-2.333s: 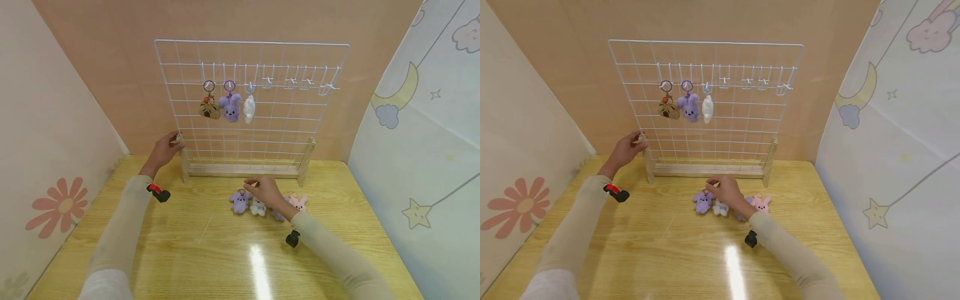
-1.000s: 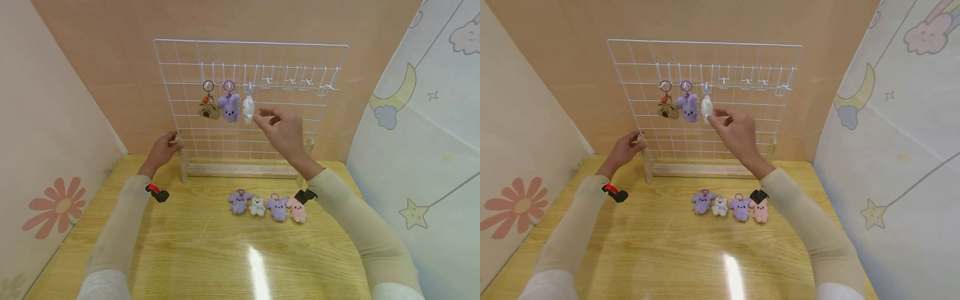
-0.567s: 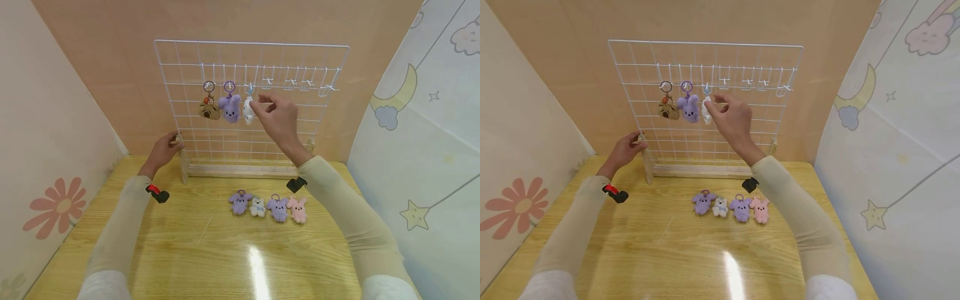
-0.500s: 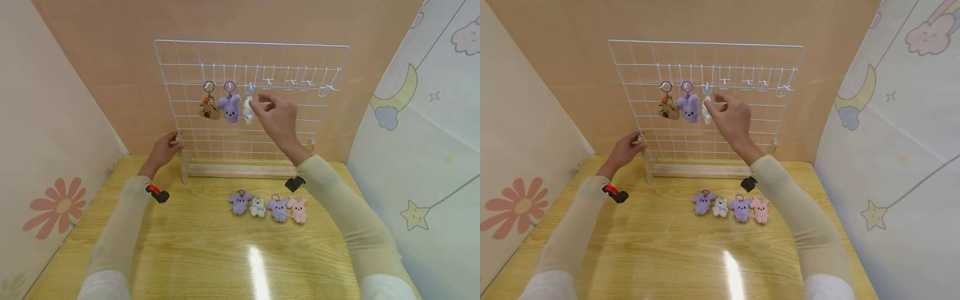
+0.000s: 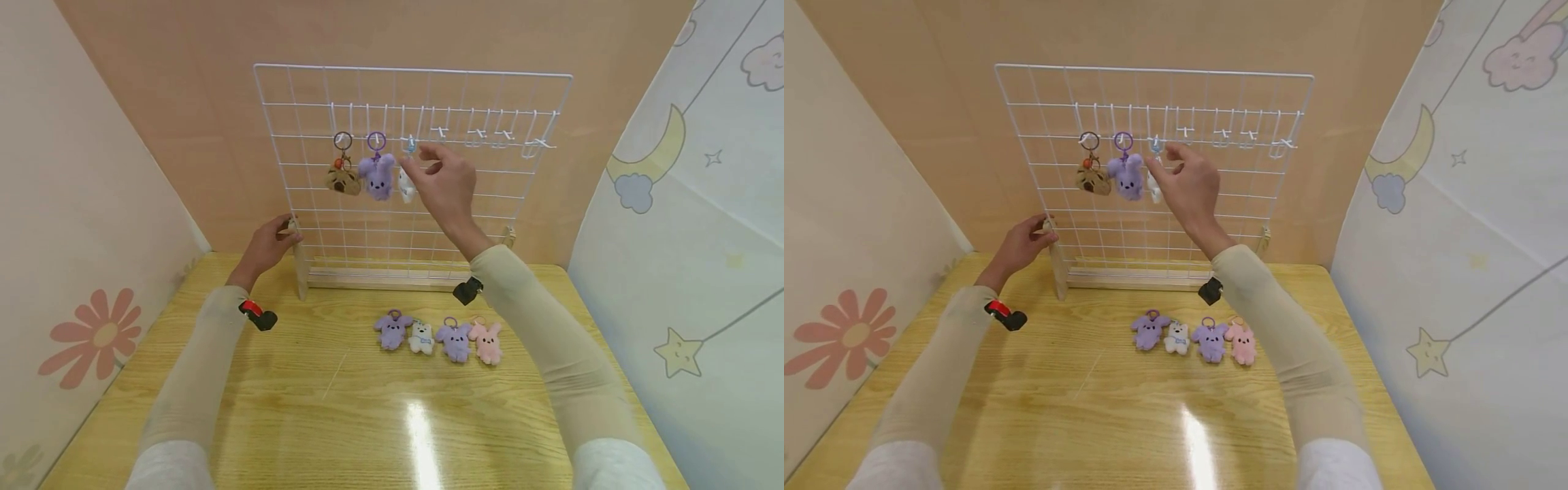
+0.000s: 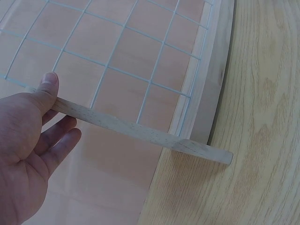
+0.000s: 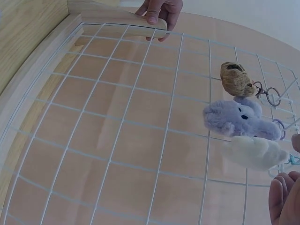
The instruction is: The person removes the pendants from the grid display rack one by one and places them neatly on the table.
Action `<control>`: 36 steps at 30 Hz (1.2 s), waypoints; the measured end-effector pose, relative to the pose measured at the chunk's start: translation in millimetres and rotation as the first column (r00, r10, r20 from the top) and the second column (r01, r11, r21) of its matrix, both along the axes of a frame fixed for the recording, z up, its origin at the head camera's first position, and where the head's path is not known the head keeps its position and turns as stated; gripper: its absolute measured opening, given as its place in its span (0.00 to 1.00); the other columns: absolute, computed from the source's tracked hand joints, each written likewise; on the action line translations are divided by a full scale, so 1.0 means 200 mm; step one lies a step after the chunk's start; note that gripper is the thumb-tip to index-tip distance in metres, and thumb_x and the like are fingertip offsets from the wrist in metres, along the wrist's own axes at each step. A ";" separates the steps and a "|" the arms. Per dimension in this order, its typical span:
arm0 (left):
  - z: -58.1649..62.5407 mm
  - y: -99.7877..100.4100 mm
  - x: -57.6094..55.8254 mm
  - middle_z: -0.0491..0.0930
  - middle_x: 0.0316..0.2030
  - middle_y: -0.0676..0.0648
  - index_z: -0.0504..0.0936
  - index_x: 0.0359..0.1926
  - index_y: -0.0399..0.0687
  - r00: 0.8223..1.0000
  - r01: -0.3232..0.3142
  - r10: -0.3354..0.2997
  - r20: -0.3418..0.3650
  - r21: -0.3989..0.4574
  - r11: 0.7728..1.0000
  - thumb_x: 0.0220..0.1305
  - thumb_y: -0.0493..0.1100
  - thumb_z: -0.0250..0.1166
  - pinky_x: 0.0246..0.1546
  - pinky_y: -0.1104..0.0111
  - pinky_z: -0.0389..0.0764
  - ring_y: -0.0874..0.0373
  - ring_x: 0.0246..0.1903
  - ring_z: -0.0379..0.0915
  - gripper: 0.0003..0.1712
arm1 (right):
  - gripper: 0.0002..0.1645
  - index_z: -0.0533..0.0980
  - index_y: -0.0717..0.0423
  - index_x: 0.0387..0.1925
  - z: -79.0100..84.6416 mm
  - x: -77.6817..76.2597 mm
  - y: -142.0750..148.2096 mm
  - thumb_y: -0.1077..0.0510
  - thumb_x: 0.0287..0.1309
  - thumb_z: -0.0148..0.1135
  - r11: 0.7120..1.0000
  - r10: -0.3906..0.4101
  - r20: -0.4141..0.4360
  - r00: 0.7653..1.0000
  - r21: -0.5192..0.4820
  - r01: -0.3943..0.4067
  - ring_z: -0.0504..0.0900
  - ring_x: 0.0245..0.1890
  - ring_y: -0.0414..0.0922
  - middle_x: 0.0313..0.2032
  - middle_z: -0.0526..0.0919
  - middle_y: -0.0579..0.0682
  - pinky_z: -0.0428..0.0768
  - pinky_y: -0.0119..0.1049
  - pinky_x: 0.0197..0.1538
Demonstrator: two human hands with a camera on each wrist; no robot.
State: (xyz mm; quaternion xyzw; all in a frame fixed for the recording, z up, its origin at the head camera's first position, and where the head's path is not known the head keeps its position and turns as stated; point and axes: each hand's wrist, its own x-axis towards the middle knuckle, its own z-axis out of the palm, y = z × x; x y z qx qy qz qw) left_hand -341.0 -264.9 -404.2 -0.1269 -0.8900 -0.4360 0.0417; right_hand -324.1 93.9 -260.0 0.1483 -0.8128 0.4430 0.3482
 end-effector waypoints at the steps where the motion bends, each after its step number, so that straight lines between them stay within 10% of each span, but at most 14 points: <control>1: 0.00 0.00 0.00 0.65 0.72 0.31 0.57 0.79 0.40 1.000 0.000 0.000 0.000 -0.001 1.000 0.79 0.48 0.58 0.64 0.42 0.73 0.33 0.68 0.68 0.36 | 0.27 0.86 0.58 0.49 0.00 0.00 0.00 0.43 0.58 0.75 1.000 -0.004 0.003 1.000 0.001 0.004 0.87 0.32 0.45 0.44 0.90 0.53 0.79 0.29 0.38; 17: -0.01 0.00 -0.01 0.65 0.72 0.31 0.57 0.78 0.38 1.000 -0.003 0.003 -0.011 -0.005 1.000 0.78 0.47 0.58 0.63 0.42 0.73 0.33 0.67 0.68 0.36 | 0.19 0.87 0.59 0.46 0.00 -0.03 -0.04 0.49 0.62 0.74 1.000 -0.022 -0.022 1.000 0.001 0.022 0.88 0.33 0.47 0.39 0.91 0.53 0.84 0.38 0.42; 36: -0.01 0.00 0.00 0.66 0.71 0.31 0.58 0.78 0.38 1.000 -0.008 0.008 -0.009 -0.006 1.000 0.78 0.49 0.58 0.63 0.42 0.74 0.33 0.67 0.69 0.37 | 0.16 0.87 0.60 0.44 0.01 -0.05 -0.05 0.50 0.66 0.70 1.000 0.001 -0.010 1.000 -0.030 -0.001 0.86 0.31 0.44 0.39 0.91 0.53 0.78 0.26 0.36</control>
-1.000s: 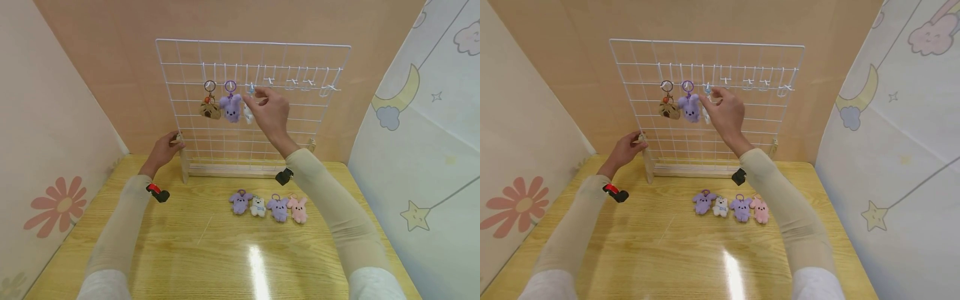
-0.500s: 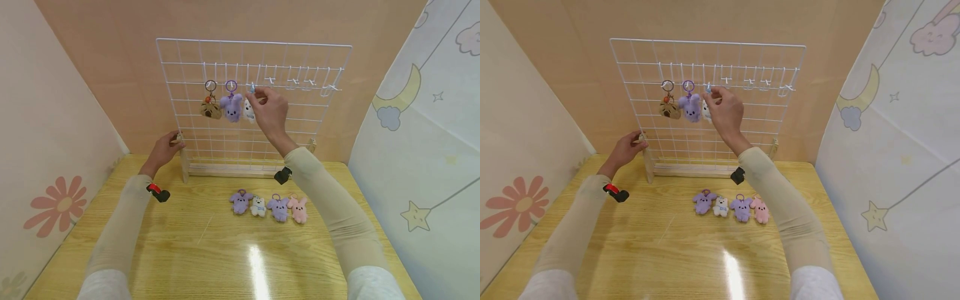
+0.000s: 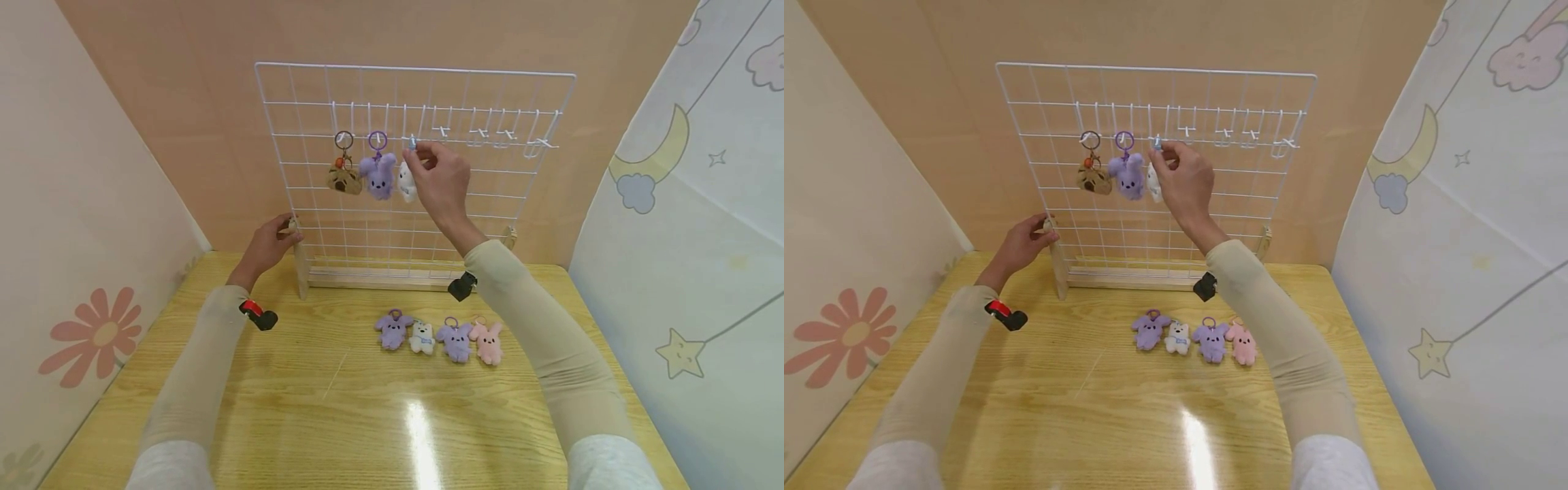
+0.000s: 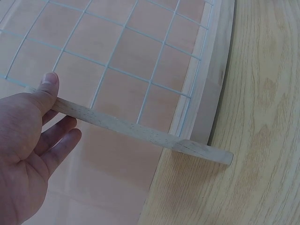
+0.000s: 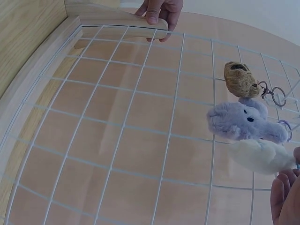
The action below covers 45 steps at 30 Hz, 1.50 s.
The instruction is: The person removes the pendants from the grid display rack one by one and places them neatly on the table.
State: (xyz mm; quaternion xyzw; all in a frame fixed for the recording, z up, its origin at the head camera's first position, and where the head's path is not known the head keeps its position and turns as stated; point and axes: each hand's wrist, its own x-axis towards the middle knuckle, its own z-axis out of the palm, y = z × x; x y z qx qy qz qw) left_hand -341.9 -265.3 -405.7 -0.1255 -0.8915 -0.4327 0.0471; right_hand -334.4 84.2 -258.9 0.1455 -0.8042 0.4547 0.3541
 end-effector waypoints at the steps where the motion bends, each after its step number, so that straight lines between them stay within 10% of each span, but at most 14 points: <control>1: 0.00 0.00 0.00 0.66 0.71 0.31 0.57 0.78 0.38 1.000 0.003 -0.003 0.001 -0.002 1.000 0.78 0.50 0.58 0.63 0.42 0.73 0.33 0.67 0.69 0.38 | 0.16 0.87 0.61 0.44 0.00 0.00 0.00 0.51 0.66 0.70 1.000 0.003 0.000 1.000 -0.001 -0.003 0.86 0.31 0.44 0.39 0.91 0.53 0.78 0.26 0.36; 45: 0.01 0.00 0.02 0.67 0.69 0.31 0.60 0.77 0.38 1.000 0.002 -0.002 -0.016 0.003 1.000 0.78 0.47 0.59 0.60 0.41 0.76 0.32 0.65 0.71 0.36 | 0.10 0.86 0.62 0.40 0.00 0.14 0.05 0.57 0.68 0.68 0.989 0.131 -0.099 0.986 -0.059 -0.137 0.83 0.31 0.39 0.34 0.89 0.53 0.80 0.24 0.32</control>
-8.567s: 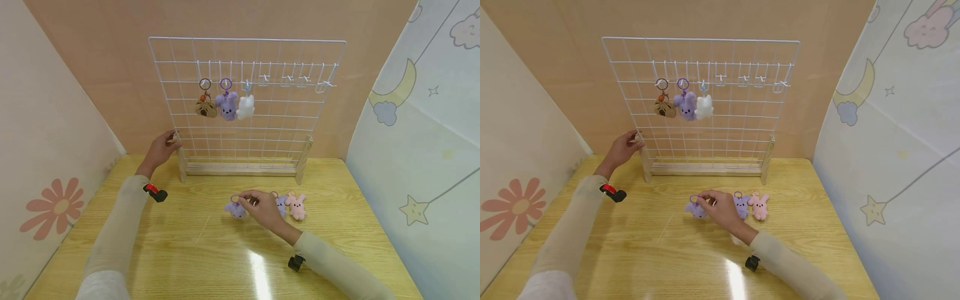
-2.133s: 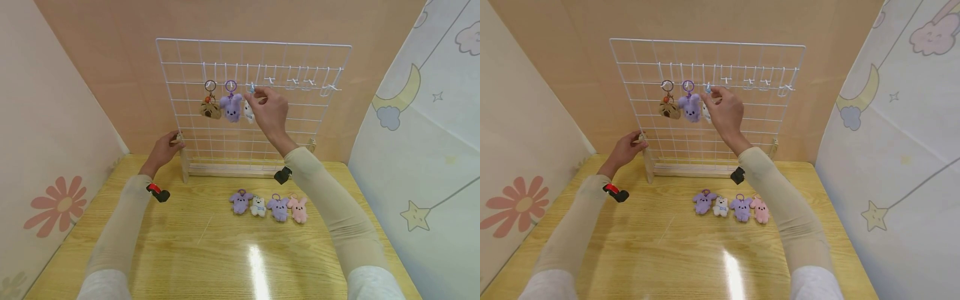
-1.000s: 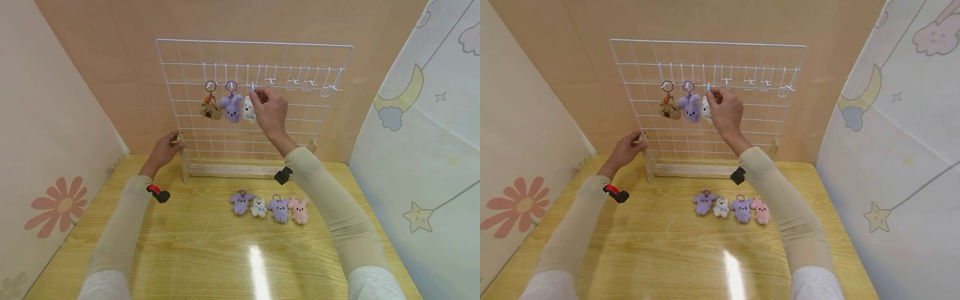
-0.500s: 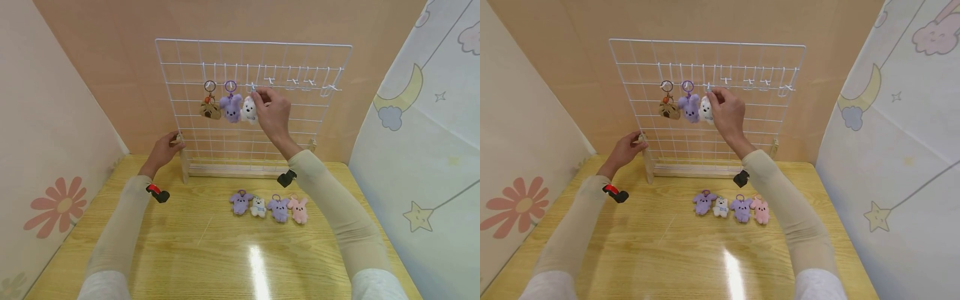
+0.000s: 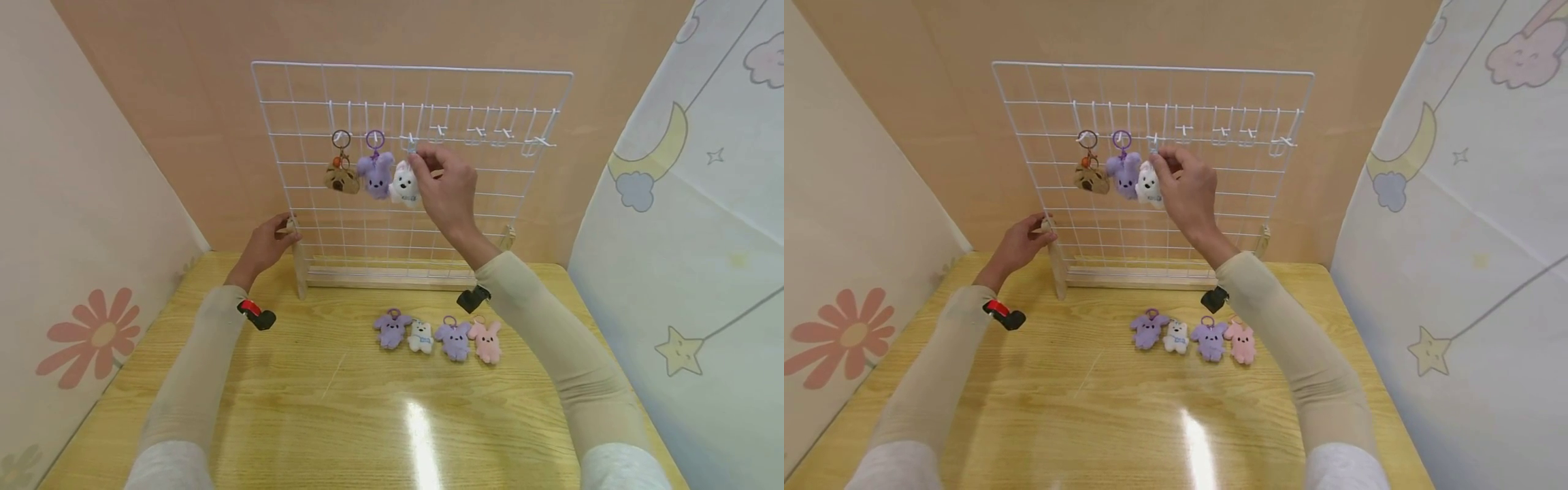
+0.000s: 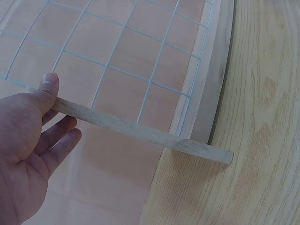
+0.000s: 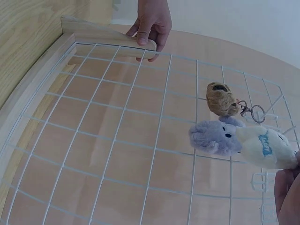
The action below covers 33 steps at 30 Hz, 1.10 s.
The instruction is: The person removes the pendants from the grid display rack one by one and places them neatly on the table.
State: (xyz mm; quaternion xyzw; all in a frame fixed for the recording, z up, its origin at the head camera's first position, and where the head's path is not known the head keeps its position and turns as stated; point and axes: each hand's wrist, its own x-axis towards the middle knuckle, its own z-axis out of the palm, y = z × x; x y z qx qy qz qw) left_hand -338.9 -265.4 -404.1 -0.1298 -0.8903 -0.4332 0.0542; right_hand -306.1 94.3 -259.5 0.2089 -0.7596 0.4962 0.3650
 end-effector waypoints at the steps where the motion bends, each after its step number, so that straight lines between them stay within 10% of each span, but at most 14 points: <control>1: 0.00 0.00 0.00 0.67 0.69 0.31 0.59 0.77 0.37 1.000 0.001 -0.001 -0.001 -0.001 1.000 0.78 0.47 0.59 0.61 0.41 0.76 0.32 0.65 0.70 0.36 | 0.10 0.86 0.62 0.40 0.00 0.01 0.00 0.57 0.68 0.68 1.000 0.004 0.000 1.000 0.001 -0.004 0.83 0.31 0.39 0.34 0.89 0.53 0.80 0.25 0.32; 18: -0.01 0.00 -0.01 0.65 0.71 0.31 0.58 0.78 0.38 1.000 0.004 -0.004 0.013 -0.009 1.000 0.79 0.45 0.57 0.61 0.41 0.75 0.33 0.66 0.69 0.35 | 0.11 0.87 0.64 0.39 -0.09 0.17 -0.01 0.57 0.67 0.69 0.990 0.129 -0.006 0.992 0.063 -0.128 0.84 0.30 0.42 0.32 0.89 0.55 0.81 0.25 0.31; 33: 0.00 0.00 -0.01 0.64 0.72 0.31 0.58 0.78 0.38 1.000 0.009 -0.009 0.022 -0.013 1.000 0.79 0.45 0.57 0.62 0.41 0.74 0.32 0.67 0.68 0.35 | 0.11 0.86 0.63 0.41 -0.38 0.26 -0.03 0.57 0.68 0.68 0.963 0.236 0.096 0.967 0.112 -0.246 0.86 0.31 0.42 0.33 0.89 0.53 0.83 0.30 0.32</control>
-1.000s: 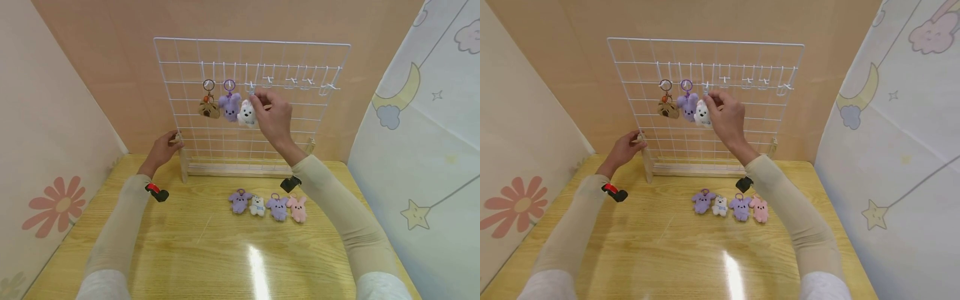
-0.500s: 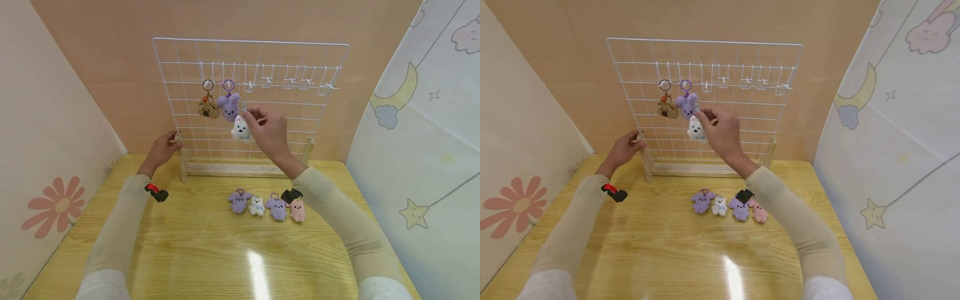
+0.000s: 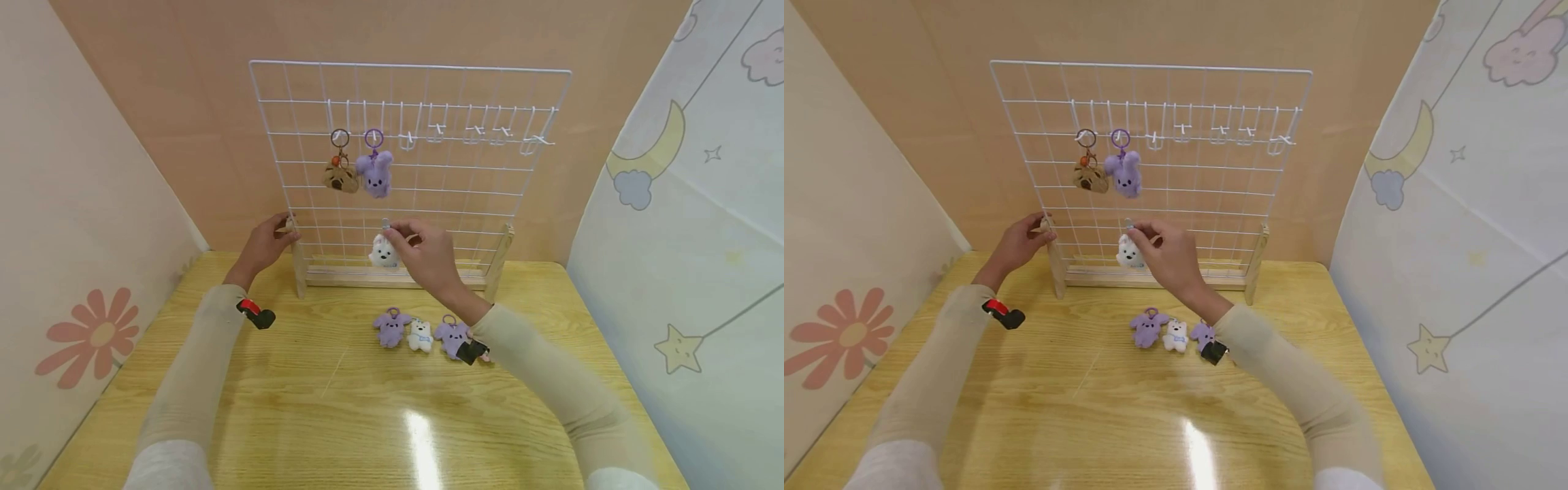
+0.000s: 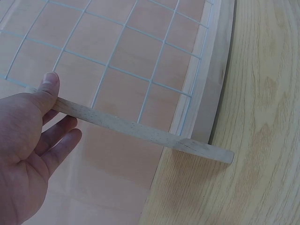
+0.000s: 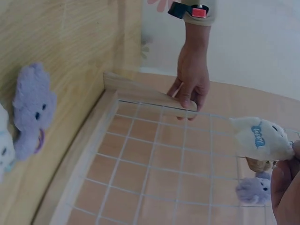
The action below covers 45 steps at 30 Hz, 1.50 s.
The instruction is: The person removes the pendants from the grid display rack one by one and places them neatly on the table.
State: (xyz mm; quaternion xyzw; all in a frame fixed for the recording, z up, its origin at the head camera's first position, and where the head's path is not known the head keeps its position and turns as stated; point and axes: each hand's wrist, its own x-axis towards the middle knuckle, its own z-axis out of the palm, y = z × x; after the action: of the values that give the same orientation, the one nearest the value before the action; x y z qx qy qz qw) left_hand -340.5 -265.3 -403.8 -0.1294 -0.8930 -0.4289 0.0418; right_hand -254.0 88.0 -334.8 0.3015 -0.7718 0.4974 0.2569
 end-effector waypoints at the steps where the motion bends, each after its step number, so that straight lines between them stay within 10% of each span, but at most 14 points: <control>1: 0.00 0.00 0.00 0.64 0.72 0.31 0.58 0.78 0.38 1.000 -0.001 0.001 0.002 0.001 1.000 0.79 0.45 0.57 0.62 0.41 0.74 0.32 0.67 0.68 0.35 | 0.11 0.87 0.62 0.41 -0.02 0.00 0.00 0.57 0.68 0.68 1.000 0.004 0.007 1.000 0.005 -0.004 0.86 0.31 0.42 0.34 0.90 0.52 0.83 0.30 0.31; 45: 0.00 0.00 0.00 0.65 0.72 0.32 0.59 0.78 0.39 1.000 -0.013 0.013 0.010 0.028 1.000 0.78 0.50 0.58 0.62 0.42 0.75 0.34 0.67 0.69 0.37 | 0.10 0.86 0.57 0.43 -0.65 0.13 -0.13 0.54 0.68 0.67 0.979 0.061 0.277 0.959 0.170 -0.112 0.82 0.26 0.36 0.35 0.90 0.48 0.82 0.29 0.30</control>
State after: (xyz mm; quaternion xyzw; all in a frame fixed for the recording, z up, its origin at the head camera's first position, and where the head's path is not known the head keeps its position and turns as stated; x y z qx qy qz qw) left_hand -340.8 -264.5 -403.8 -0.1207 -0.8879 -0.4419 0.0418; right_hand -227.3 61.1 -464.5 0.2866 -0.8283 0.4713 0.0980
